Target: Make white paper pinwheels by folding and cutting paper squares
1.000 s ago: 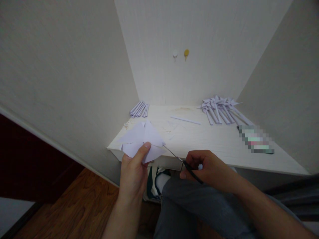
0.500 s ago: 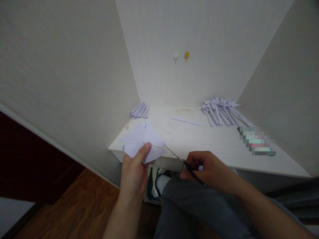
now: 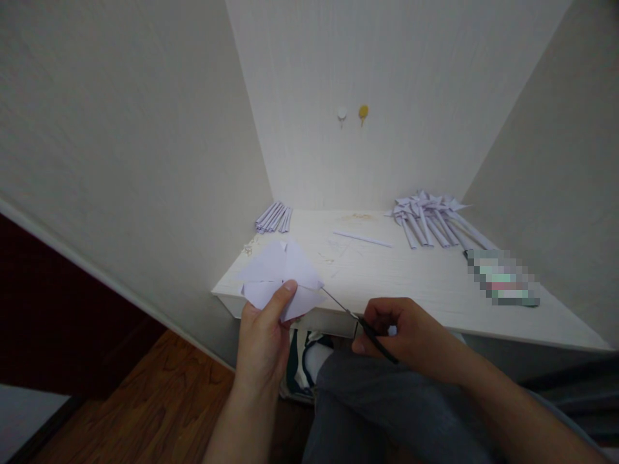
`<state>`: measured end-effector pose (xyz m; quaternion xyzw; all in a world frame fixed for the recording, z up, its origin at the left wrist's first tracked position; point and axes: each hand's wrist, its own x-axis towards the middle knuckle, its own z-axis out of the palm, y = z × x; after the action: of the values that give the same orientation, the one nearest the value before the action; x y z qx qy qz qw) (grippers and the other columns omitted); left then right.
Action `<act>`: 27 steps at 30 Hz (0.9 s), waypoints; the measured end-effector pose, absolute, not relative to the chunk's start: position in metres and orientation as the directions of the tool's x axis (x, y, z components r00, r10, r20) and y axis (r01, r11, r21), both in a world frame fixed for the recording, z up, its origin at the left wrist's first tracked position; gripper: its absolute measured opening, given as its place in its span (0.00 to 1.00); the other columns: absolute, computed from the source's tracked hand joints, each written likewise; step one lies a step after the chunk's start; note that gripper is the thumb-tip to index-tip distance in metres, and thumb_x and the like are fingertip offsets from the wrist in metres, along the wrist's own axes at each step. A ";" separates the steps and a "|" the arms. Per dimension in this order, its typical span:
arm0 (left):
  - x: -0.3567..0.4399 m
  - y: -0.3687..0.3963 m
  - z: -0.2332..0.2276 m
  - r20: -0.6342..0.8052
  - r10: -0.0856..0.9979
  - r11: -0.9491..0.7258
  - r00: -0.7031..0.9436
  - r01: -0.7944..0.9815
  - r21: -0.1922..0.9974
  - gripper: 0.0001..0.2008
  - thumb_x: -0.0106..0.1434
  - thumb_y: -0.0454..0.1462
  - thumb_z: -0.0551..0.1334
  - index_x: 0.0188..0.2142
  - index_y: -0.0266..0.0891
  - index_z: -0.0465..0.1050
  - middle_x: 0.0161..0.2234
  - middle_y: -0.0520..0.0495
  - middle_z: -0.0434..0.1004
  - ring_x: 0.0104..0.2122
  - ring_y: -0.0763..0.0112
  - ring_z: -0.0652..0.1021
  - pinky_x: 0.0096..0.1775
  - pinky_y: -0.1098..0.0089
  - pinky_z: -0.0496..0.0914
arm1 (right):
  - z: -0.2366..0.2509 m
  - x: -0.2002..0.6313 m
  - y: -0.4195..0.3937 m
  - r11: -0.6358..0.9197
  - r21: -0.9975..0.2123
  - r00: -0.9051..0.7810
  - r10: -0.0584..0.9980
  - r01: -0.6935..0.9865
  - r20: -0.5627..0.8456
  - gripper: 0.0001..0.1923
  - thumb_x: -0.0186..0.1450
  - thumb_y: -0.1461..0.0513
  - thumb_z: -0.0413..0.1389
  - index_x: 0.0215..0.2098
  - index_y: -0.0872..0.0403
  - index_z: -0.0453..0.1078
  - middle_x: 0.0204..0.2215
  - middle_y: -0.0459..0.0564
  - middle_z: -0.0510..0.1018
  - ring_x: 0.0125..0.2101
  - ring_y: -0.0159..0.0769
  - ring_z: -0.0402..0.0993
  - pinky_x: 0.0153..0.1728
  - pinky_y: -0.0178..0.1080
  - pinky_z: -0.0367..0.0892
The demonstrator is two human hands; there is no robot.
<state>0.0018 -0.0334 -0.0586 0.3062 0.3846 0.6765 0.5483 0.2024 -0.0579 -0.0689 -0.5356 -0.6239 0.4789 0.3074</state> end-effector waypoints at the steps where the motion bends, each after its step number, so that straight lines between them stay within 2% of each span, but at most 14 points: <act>1: 0.002 -0.033 -0.059 -0.011 0.977 -0.100 -0.212 -0.507 0.856 0.28 0.52 0.38 0.74 0.53 0.41 0.76 0.42 0.47 0.83 0.33 0.69 0.80 0.29 0.75 0.73 | -0.069 0.203 -0.058 -0.032 -0.926 -0.236 0.963 0.375 -0.129 0.15 0.53 0.55 0.68 0.24 0.54 0.68 0.19 0.40 0.68 0.23 0.29 0.60 0.24 0.33 0.55; 5: 0.002 -0.033 -0.060 -0.011 0.976 -0.106 -0.219 -0.515 0.851 0.27 0.53 0.37 0.74 0.53 0.42 0.76 0.42 0.48 0.84 0.33 0.69 0.81 0.28 0.75 0.73 | -0.069 0.202 -0.058 -0.043 -0.928 -0.235 0.962 0.371 -0.139 0.15 0.54 0.55 0.68 0.24 0.54 0.68 0.19 0.40 0.69 0.23 0.29 0.61 0.23 0.33 0.55; 15: 0.003 -0.035 -0.061 -0.024 0.976 -0.107 -0.219 -0.565 0.818 0.28 0.54 0.36 0.73 0.56 0.45 0.75 0.47 0.47 0.83 0.38 0.66 0.83 0.36 0.70 0.77 | -0.067 0.201 -0.061 -0.034 -0.926 -0.225 0.966 0.376 -0.127 0.17 0.52 0.55 0.67 0.22 0.53 0.65 0.18 0.39 0.65 0.22 0.28 0.58 0.22 0.33 0.51; 21: 0.002 -0.036 -0.061 -0.028 0.977 -0.101 -0.212 -0.573 0.813 0.27 0.55 0.36 0.73 0.55 0.42 0.75 0.47 0.44 0.83 0.46 0.59 0.82 0.43 0.65 0.78 | -0.069 0.201 -0.060 -0.038 -0.915 -0.216 0.967 0.402 -0.136 0.16 0.54 0.55 0.66 0.23 0.53 0.65 0.17 0.39 0.66 0.22 0.29 0.57 0.22 0.33 0.52; 27: 0.004 -0.033 -0.058 -0.029 0.973 -0.108 -0.231 -0.560 0.822 0.24 0.54 0.36 0.74 0.51 0.40 0.77 0.46 0.44 0.84 0.46 0.60 0.82 0.48 0.63 0.77 | -0.071 0.203 -0.059 -0.015 -0.902 -0.222 0.967 0.431 -0.122 0.16 0.55 0.56 0.65 0.21 0.53 0.64 0.17 0.39 0.65 0.21 0.29 0.57 0.22 0.33 0.51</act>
<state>0.0041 -0.0332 -0.0579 0.2775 0.3719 0.6907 0.5546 0.2029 -0.0586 -0.0713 -0.5494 -0.6364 0.4537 0.2955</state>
